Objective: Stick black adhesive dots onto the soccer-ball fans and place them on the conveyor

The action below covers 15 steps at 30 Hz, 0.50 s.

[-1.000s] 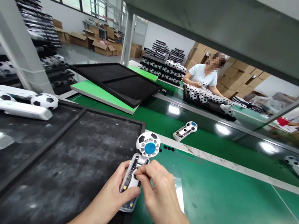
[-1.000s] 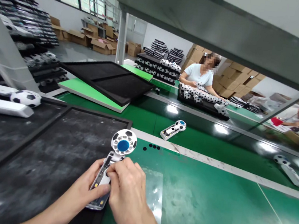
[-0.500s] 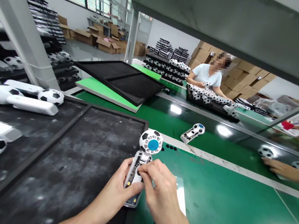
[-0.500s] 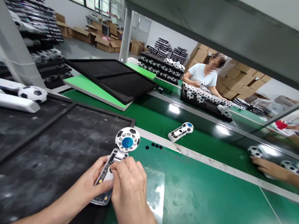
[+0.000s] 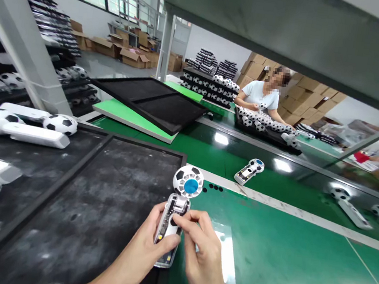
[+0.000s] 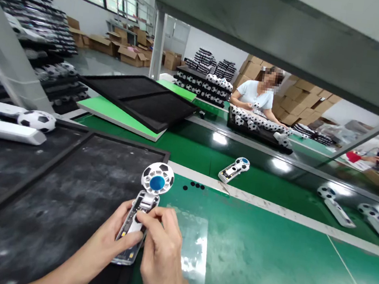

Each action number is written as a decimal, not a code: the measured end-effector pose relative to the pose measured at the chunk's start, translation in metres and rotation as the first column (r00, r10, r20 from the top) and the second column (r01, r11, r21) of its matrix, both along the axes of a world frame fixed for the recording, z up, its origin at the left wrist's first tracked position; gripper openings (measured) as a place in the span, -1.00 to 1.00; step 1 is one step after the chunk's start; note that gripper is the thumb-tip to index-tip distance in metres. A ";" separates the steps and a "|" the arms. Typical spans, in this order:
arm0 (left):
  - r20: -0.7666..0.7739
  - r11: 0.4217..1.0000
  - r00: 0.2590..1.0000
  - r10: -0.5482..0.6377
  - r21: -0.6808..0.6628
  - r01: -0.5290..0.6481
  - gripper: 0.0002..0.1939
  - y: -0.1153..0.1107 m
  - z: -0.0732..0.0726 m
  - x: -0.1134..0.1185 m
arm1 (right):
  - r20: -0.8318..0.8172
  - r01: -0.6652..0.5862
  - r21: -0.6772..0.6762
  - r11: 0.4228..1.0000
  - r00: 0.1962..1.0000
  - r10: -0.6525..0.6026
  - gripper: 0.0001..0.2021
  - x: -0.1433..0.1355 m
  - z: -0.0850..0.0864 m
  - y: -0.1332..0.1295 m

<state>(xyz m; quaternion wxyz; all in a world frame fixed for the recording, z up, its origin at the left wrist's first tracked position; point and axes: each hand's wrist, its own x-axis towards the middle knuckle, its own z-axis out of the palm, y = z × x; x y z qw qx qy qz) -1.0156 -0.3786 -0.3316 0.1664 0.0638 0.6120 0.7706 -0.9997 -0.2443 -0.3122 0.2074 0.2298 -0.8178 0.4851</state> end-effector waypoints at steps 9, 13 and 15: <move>0.013 0.998 1.000 0.021 -0.067 -0.020 -0.53 -0.002 0.002 0.000 | 0.003 -0.024 -0.045 0.999 1.000 0.024 -0.46 0.001 -0.006 0.001; 0.055 0.996 0.997 0.060 -0.063 -0.056 -0.55 0.001 0.009 -0.002 | 0.118 -0.010 -0.113 0.994 0.993 0.023 -0.48 0.003 -0.010 0.000; 0.071 0.998 0.996 0.062 -0.034 -0.060 -0.54 0.002 0.010 -0.003 | 0.203 -0.023 -0.160 0.987 0.978 0.055 -0.51 0.003 -0.013 0.000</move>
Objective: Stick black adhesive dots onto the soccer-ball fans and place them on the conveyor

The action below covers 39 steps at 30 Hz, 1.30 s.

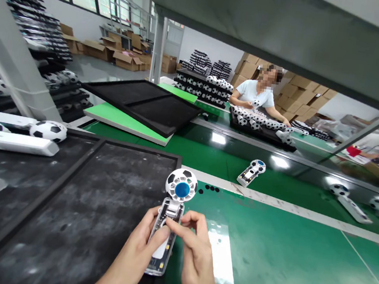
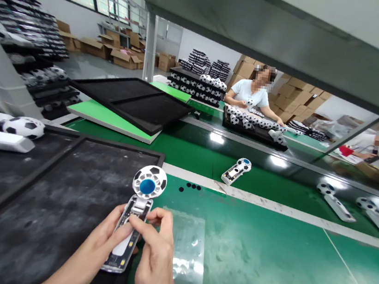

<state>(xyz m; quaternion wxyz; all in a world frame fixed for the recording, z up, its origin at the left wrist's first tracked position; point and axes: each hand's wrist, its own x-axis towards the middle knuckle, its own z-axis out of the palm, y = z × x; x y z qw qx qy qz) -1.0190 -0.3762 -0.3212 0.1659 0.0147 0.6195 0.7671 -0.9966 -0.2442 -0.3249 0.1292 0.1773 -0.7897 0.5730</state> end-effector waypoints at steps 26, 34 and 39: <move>0.065 0.998 0.996 0.061 0.024 -0.063 -0.75 0.010 0.030 -0.012 | 0.379 0.138 -0.125 0.983 0.922 -0.082 -0.34 0.012 -0.022 -0.014; 0.008 0.996 0.997 -0.071 -0.050 0.071 -0.62 -0.004 0.039 -0.025 | 0.171 0.060 0.029 0.998 0.983 -0.064 -0.36 0.013 -0.021 -0.002; -0.069 0.991 0.998 0.003 -0.132 -0.012 -0.71 0.007 0.032 -0.024 | 0.164 0.002 0.033 0.999 0.987 -0.007 -0.35 0.011 -0.018 0.007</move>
